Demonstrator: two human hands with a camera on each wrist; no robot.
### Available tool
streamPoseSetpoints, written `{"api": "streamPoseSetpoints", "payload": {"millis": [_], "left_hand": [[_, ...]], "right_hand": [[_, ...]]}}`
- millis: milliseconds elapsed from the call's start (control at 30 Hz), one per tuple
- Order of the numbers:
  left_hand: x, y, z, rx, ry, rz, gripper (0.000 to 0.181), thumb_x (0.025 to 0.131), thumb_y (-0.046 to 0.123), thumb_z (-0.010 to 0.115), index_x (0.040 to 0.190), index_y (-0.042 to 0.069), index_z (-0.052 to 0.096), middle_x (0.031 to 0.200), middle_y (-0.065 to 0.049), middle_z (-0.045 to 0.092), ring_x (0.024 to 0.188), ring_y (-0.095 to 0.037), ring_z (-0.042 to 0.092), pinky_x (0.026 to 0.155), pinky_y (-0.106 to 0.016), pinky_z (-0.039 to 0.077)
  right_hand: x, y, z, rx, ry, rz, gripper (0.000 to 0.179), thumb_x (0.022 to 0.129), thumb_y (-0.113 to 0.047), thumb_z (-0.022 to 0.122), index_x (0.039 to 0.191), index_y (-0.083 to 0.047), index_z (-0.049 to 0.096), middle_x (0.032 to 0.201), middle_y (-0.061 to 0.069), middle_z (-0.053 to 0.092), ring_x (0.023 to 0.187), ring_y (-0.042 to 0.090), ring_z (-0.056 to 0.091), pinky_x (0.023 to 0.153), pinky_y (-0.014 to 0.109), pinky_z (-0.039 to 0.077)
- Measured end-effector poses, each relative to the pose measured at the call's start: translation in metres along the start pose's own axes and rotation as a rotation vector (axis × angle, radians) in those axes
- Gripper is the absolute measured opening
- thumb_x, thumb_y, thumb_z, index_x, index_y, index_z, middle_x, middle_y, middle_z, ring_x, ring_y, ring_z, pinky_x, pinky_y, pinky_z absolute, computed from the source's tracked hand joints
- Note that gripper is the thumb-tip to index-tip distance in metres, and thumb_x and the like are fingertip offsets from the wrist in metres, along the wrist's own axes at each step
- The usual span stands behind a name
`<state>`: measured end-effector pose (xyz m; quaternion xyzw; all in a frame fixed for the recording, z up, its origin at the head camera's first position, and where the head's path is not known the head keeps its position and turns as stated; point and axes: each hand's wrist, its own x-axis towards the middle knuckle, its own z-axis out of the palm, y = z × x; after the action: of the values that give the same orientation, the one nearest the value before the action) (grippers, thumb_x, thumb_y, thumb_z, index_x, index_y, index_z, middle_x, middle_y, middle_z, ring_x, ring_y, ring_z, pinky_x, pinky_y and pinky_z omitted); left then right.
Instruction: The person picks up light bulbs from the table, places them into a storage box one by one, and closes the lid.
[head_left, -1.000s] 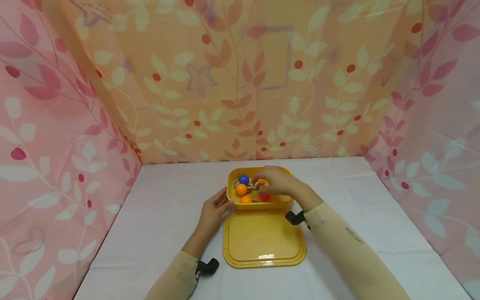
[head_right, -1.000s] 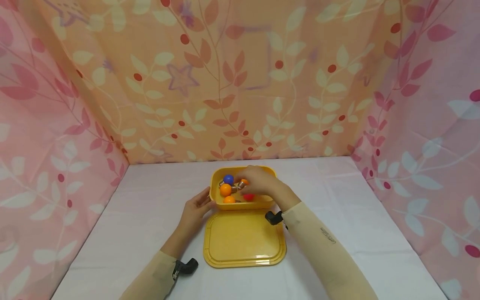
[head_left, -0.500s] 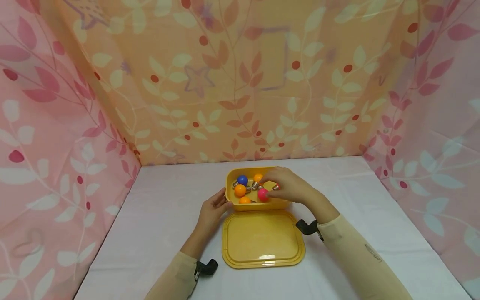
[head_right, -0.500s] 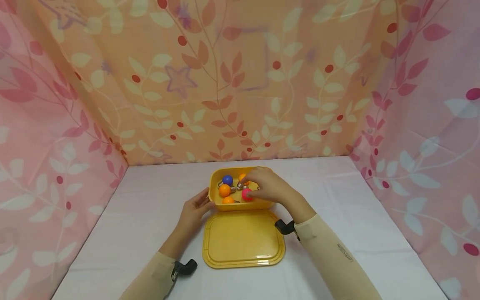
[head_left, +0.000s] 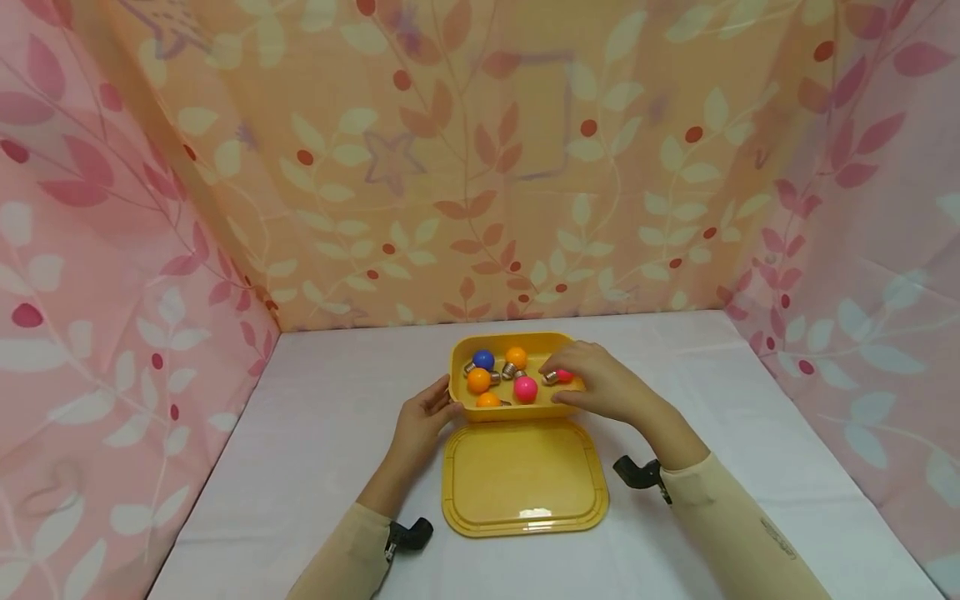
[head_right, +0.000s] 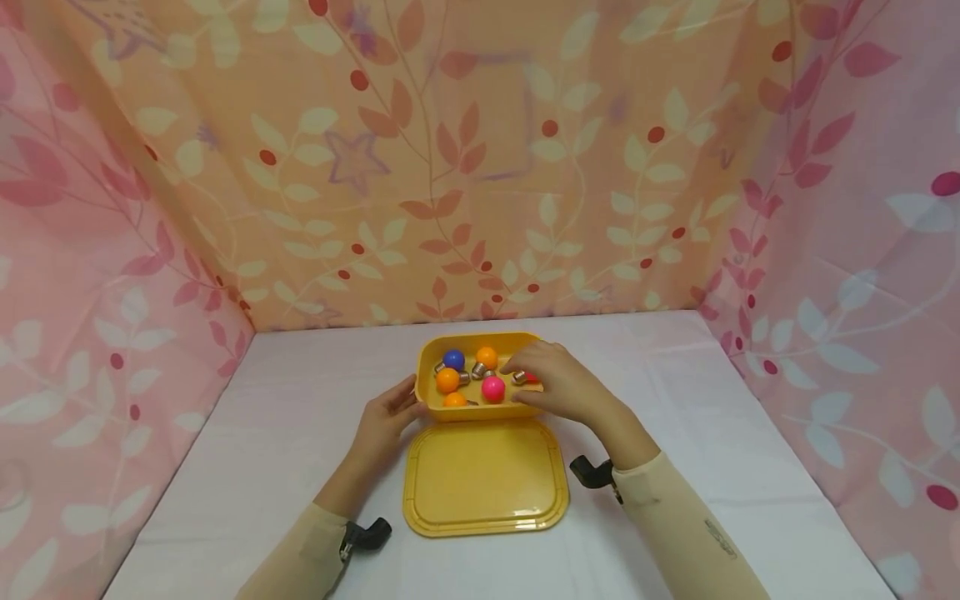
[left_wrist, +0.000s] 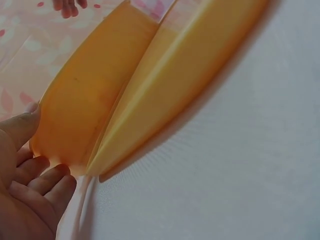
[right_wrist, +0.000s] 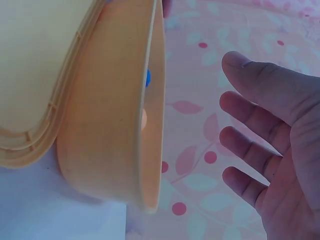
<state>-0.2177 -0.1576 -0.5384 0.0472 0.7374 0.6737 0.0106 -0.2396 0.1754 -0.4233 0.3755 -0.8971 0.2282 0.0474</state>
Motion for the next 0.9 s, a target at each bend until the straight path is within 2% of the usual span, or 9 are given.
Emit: {"api": "streamPoseSetpoints", "payload": {"millis": [233, 433, 633, 767, 900], "left_hand": [[-0.001, 0.005, -0.002, 0.002, -0.008, 0.016, 0.064, 0.097, 0.014, 0.072, 0.155, 0.007, 0.045, 0.157, -0.015, 0.047, 0.140, -0.029, 0.052, 0.101, -0.022, 0.052], [-0.001, 0.008, -0.003, 0.017, -0.007, 0.002, 0.068, 0.094, 0.022, 0.075, 0.154, 0.006, 0.047, 0.156, -0.016, 0.048, 0.139, -0.031, 0.053, 0.101, -0.024, 0.053], [-0.008, 0.013, -0.008, 0.084, -0.029, 0.013, 0.062, 0.095, 0.018, 0.075, 0.151, 0.002, 0.050, 0.150, -0.018, 0.055, 0.134, -0.031, 0.058, 0.101, -0.027, 0.054], [-0.016, 0.018, -0.013, 0.146, -0.058, 0.003, 0.063, 0.094, 0.024, 0.077, 0.150, 0.006, 0.053, 0.147, -0.013, 0.059, 0.132, -0.027, 0.060, 0.099, -0.029, 0.057], [-0.026, 0.023, -0.018, 0.234, -0.062, -0.028, 0.058, 0.092, 0.026, 0.079, 0.146, 0.014, 0.059, 0.145, -0.004, 0.062, 0.132, -0.024, 0.061, 0.101, -0.031, 0.056]], "right_hand": [[-0.017, 0.004, 0.003, 0.051, 0.049, -0.018, 0.035, 0.087, -0.025, 0.085, 0.119, -0.025, 0.072, 0.123, -0.006, 0.071, 0.114, 0.018, 0.057, 0.104, 0.050, 0.043], [-0.028, 0.007, 0.005, 0.068, 0.084, 0.016, 0.042, 0.085, -0.022, 0.087, 0.123, -0.030, 0.071, 0.126, -0.012, 0.070, 0.118, 0.016, 0.056, 0.107, 0.049, 0.042], [-0.040, 0.013, 0.007, 0.051, 0.109, 0.032, 0.042, 0.084, -0.025, 0.087, 0.123, -0.026, 0.072, 0.124, -0.008, 0.071, 0.119, 0.018, 0.057, 0.109, 0.051, 0.043], [-0.049, 0.017, 0.008, 0.046, 0.121, 0.027, 0.041, 0.085, -0.025, 0.086, 0.123, -0.024, 0.072, 0.124, -0.010, 0.070, 0.120, 0.018, 0.057, 0.109, 0.051, 0.044], [-0.059, 0.020, 0.009, 0.039, 0.148, 0.009, 0.042, 0.084, -0.023, 0.087, 0.123, -0.023, 0.071, 0.124, -0.011, 0.069, 0.120, 0.018, 0.058, 0.107, 0.050, 0.044]]}}
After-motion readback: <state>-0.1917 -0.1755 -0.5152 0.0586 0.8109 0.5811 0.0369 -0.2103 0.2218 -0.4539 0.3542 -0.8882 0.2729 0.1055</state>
